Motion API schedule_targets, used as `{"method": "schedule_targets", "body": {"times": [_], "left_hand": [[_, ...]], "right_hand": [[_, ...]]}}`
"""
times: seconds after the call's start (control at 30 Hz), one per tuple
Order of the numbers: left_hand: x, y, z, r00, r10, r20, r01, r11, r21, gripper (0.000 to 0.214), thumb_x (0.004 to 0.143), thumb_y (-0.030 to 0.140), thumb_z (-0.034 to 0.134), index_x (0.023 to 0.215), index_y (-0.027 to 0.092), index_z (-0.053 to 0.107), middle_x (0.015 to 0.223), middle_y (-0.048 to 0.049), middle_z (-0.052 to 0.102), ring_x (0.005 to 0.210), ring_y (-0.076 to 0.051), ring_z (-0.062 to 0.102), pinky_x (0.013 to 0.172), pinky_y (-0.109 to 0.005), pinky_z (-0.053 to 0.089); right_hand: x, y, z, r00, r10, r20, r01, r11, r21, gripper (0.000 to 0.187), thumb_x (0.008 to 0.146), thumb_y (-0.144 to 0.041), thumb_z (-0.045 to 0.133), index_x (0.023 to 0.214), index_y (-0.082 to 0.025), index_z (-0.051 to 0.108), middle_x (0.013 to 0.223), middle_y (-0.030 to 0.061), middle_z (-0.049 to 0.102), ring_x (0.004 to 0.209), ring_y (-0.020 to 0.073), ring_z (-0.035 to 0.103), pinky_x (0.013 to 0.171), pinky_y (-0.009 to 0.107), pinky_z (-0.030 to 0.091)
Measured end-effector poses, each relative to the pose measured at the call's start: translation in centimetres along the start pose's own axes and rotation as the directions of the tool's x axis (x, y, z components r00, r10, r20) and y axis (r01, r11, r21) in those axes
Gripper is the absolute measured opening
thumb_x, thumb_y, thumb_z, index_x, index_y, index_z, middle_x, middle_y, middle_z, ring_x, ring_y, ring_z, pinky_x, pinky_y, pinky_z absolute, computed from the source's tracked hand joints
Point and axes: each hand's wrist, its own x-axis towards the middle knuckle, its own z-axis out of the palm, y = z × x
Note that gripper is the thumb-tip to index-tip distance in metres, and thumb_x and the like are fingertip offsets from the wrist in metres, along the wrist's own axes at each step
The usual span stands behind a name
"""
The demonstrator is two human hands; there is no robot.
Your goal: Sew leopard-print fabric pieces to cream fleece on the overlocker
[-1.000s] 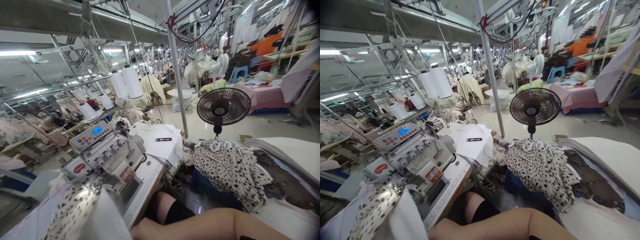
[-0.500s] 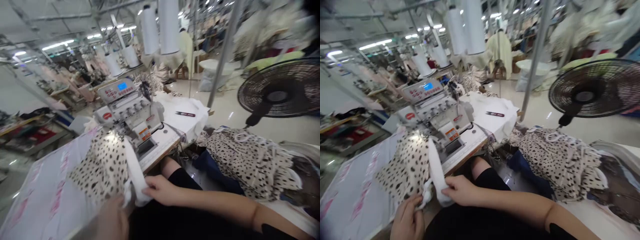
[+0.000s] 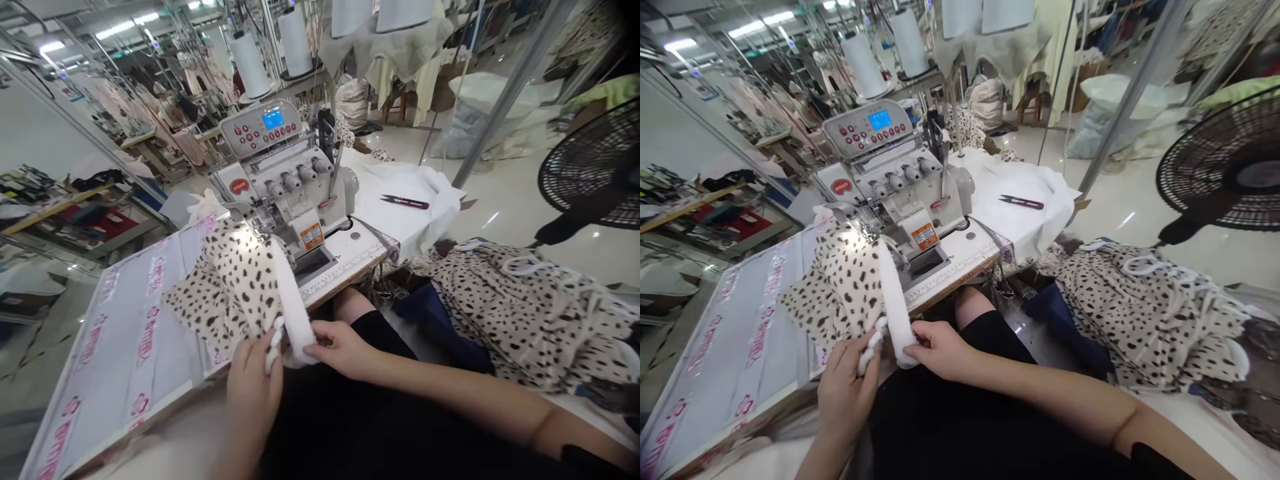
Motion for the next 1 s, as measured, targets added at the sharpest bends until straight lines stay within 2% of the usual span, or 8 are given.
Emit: {"method": "schedule_targets", "body": {"times": [0.2, 0.4, 0.47, 0.57, 0.63, 0.73, 0.8, 1.0], "left_hand": [[0.0, 0.6, -0.3, 0.997, -0.066, -0.032, 0.068, 0.996, 0.058, 0.024, 0.076, 0.02, 0.056, 0.1, 0.017, 0.055, 0.09, -0.0078, 0.052, 0.085, -0.02, 0.051, 0.078, -0.036, 0.043], [-2.9, -0.1, 0.2, 0.985, -0.157, -0.069, 0.168, 0.967, 0.193, 0.023, 0.071, 0.012, 0.049, 0.094, 0.015, 0.053, 0.103, -0.0132, 0.05, 0.1, -0.027, 0.046, 0.088, -0.046, 0.037], [-3.8, -0.3, -0.4, 0.972, -0.198, -0.128, 0.221, 0.955, 0.199, 0.02, 0.072, 0.011, 0.046, 0.09, 0.015, 0.053, 0.099, -0.012, 0.052, 0.098, -0.026, 0.047, 0.087, -0.044, 0.039], [-4.3, 0.0, -1.3, 0.955, -0.269, -0.122, 0.284, 0.949, 0.135, 0.022, 0.076, 0.01, 0.039, 0.093, 0.015, 0.052, 0.088, -0.0071, 0.054, 0.088, -0.019, 0.052, 0.081, -0.033, 0.042], [-4.1, 0.6, -1.6, 0.956, -0.281, -0.088, 0.288, 0.954, 0.083, 0.026, 0.079, 0.01, 0.037, 0.101, 0.015, 0.05, 0.089, -0.0061, 0.054, 0.086, -0.016, 0.052, 0.079, -0.028, 0.042], [-3.4, 1.2, -1.1, 0.967, -0.242, -0.077, 0.246, 0.968, 0.049, 0.028, 0.08, 0.014, 0.038, 0.106, 0.014, 0.048, 0.092, -0.0074, 0.053, 0.088, -0.016, 0.051, 0.079, -0.027, 0.041], [-3.3, 1.3, -0.5, 0.972, -0.222, -0.072, 0.226, 0.973, 0.044, 0.024, 0.079, 0.013, 0.041, 0.101, 0.013, 0.049, 0.088, -0.0071, 0.052, 0.085, -0.017, 0.05, 0.077, -0.028, 0.041], [-4.3, 0.7, 0.2, 0.977, -0.202, -0.071, 0.207, 0.976, 0.072, 0.019, 0.074, 0.005, 0.039, 0.087, 0.013, 0.049, 0.087, -0.0084, 0.051, 0.089, -0.019, 0.049, 0.083, -0.033, 0.04]], "right_hand": [[-0.1, 0.6, -0.3, 0.999, -0.033, 0.024, 0.034, 0.998, -0.055, 0.015, 0.075, -0.028, 0.058, 0.07, -0.013, 0.059, 0.063, -0.0022, 0.047, 0.061, 0.011, 0.043, 0.058, 0.022, 0.035], [-1.1, 2.3, -0.6, 0.999, -0.017, 0.05, 0.026, 0.985, -0.173, 0.014, 0.072, -0.022, 0.061, 0.081, -0.013, 0.064, 0.078, 0.0015, 0.056, 0.072, 0.0141, 0.052, 0.065, 0.023, 0.039], [-1.4, 3.0, -0.6, 1.0, 0.003, 0.022, 0.0, 0.985, -0.173, 0.021, 0.071, -0.019, 0.06, 0.091, -0.013, 0.063, 0.084, 0.002, 0.059, 0.075, 0.015, 0.053, 0.069, 0.024, 0.041], [-1.6, 3.6, -0.3, 0.999, 0.034, -0.015, -0.036, 0.985, -0.169, 0.032, 0.07, -0.018, 0.06, 0.101, -0.013, 0.058, 0.087, 0.0019, 0.06, 0.074, 0.0151, 0.053, 0.068, 0.025, 0.042], [-1.7, 3.7, -0.1, 0.999, 0.043, -0.011, -0.044, 0.985, -0.167, 0.034, 0.07, -0.021, 0.06, 0.102, -0.012, 0.057, 0.087, 0.002, 0.06, 0.073, 0.0149, 0.052, 0.065, 0.024, 0.042], [-1.8, 3.4, 0.2, 0.997, 0.067, 0.027, -0.061, 0.983, -0.171, 0.023, 0.071, -0.024, 0.06, 0.089, -0.011, 0.061, 0.076, 0.0013, 0.059, 0.068, 0.0148, 0.052, 0.061, 0.024, 0.041], [-1.9, 3.3, 0.2, 0.997, 0.06, 0.048, -0.052, 0.986, -0.16, 0.018, 0.072, -0.024, 0.06, 0.082, -0.01, 0.063, 0.075, 0.0018, 0.059, 0.069, 0.0153, 0.053, 0.062, 0.024, 0.042], [-2.4, 3.6, -0.1, 0.997, 0.034, 0.068, -0.024, 0.99, -0.143, 0.019, 0.074, -0.026, 0.059, 0.084, -0.011, 0.063, 0.083, 0.0034, 0.061, 0.076, 0.017, 0.055, 0.069, 0.026, 0.043]]}}
